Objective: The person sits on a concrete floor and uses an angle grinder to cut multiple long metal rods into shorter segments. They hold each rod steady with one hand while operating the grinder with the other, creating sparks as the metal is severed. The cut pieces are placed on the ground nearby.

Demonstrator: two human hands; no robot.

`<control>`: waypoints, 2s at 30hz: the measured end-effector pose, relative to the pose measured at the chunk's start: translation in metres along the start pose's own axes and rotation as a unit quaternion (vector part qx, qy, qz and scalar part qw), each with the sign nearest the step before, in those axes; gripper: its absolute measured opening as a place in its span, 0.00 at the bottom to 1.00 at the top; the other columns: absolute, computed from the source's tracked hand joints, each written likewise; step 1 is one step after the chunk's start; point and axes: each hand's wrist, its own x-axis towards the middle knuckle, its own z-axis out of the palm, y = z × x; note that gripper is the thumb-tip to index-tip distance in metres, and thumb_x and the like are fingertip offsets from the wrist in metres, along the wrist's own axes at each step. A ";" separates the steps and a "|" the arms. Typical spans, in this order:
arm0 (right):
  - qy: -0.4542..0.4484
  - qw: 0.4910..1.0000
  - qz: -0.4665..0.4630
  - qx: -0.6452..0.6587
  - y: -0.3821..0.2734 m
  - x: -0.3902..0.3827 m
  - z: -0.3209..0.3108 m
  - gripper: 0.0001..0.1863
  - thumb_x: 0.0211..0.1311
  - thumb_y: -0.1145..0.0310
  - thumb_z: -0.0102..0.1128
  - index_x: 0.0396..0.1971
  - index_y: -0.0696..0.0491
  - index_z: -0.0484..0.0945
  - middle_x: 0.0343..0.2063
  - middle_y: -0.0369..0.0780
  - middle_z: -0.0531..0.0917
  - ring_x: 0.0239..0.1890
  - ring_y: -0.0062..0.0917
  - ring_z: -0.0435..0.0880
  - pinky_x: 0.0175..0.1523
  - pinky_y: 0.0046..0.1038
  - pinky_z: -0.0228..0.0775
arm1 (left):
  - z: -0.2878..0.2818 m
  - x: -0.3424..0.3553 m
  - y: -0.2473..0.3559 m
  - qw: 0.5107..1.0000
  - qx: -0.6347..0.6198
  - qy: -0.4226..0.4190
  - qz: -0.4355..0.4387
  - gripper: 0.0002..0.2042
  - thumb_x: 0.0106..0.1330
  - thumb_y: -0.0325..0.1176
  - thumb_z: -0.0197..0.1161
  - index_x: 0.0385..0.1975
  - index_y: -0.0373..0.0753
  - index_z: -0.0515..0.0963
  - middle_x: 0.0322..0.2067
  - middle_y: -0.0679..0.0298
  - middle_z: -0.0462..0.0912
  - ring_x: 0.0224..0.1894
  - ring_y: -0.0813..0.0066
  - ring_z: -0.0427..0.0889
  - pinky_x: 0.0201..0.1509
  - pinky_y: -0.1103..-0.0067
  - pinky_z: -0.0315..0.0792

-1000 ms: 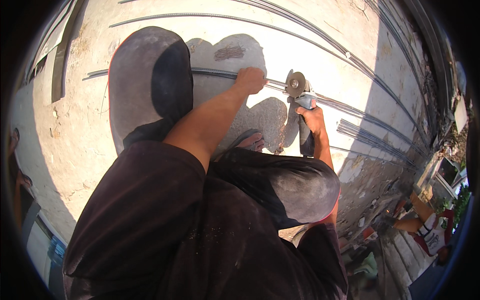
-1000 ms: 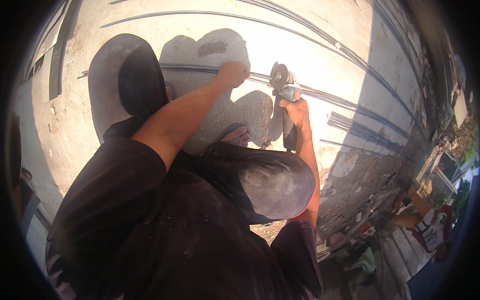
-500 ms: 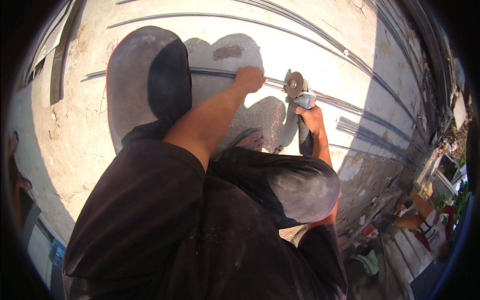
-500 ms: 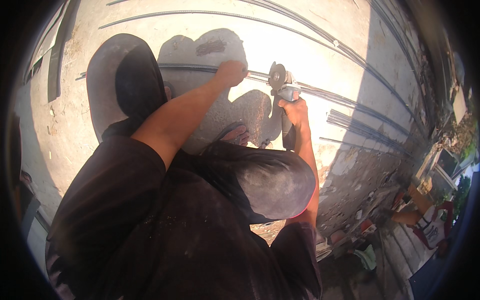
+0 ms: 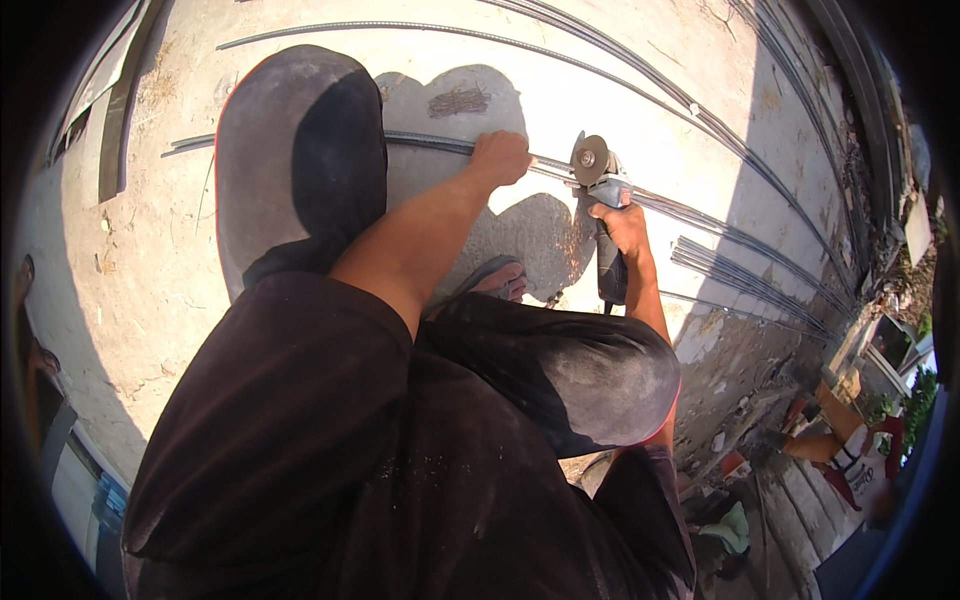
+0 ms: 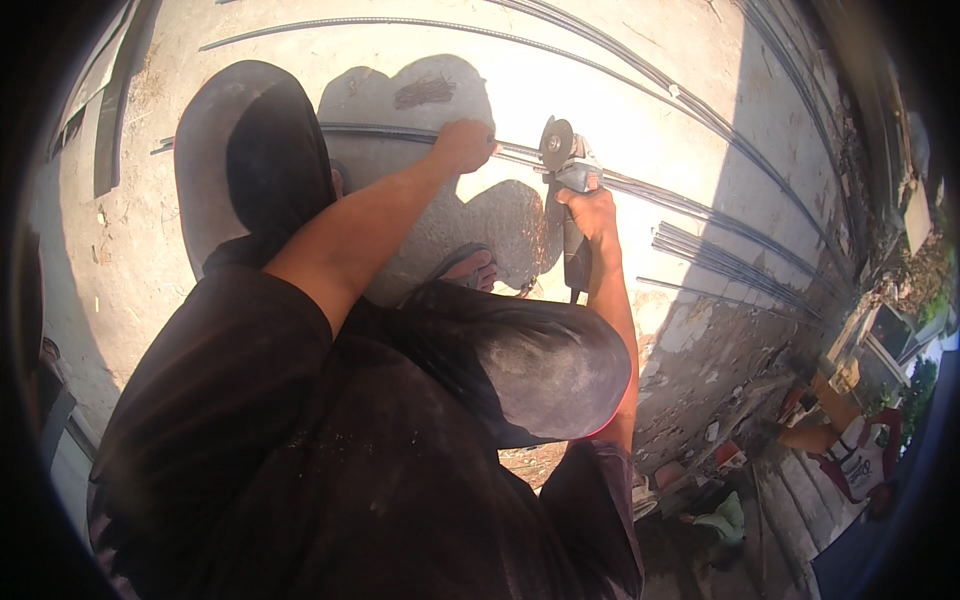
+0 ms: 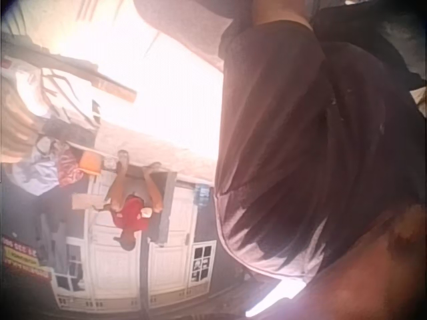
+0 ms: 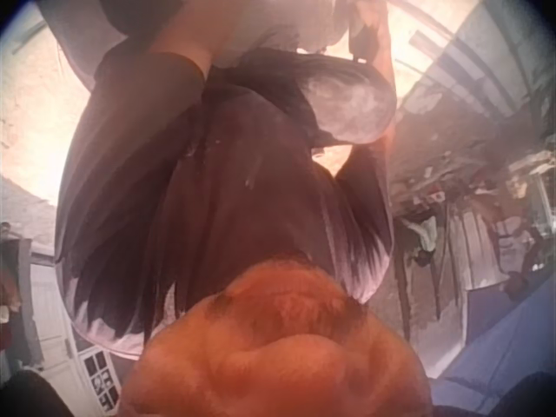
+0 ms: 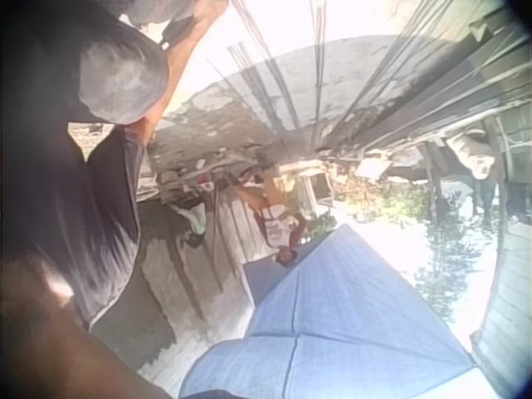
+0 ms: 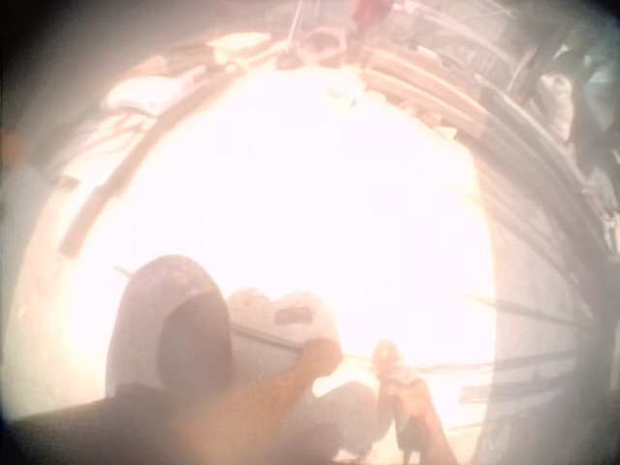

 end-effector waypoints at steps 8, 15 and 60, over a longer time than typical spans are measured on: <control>-0.014 1.000 0.002 0.015 -0.002 -0.012 -0.003 0.20 0.53 0.65 0.73 0.41 0.67 0.89 0.33 0.44 0.90 0.33 0.28 0.86 0.42 0.32 0.78 | -0.002 -0.001 0.001 1.000 0.013 0.013 0.011 0.22 0.73 0.53 0.64 0.44 0.37 0.88 0.45 0.52 0.90 0.53 0.50 0.87 0.57 0.59 0.77; -0.012 1.000 0.012 0.011 0.001 -0.022 -0.005 0.20 0.51 0.64 0.75 0.39 0.66 0.89 0.32 0.44 0.89 0.33 0.28 0.84 0.42 0.33 0.77 | -0.003 0.000 0.004 1.000 0.025 0.013 0.009 0.22 0.73 0.53 0.63 0.44 0.37 0.87 0.46 0.52 0.90 0.53 0.51 0.87 0.56 0.58 0.78; -0.001 0.997 0.037 0.062 0.000 -0.015 -0.006 0.25 0.46 0.62 0.76 0.42 0.64 0.89 0.36 0.45 0.90 0.38 0.30 0.87 0.47 0.33 0.78 | -0.004 0.002 0.001 1.000 -0.005 0.015 0.026 0.19 0.72 0.51 0.64 0.46 0.40 0.88 0.48 0.54 0.89 0.54 0.52 0.85 0.59 0.59 0.77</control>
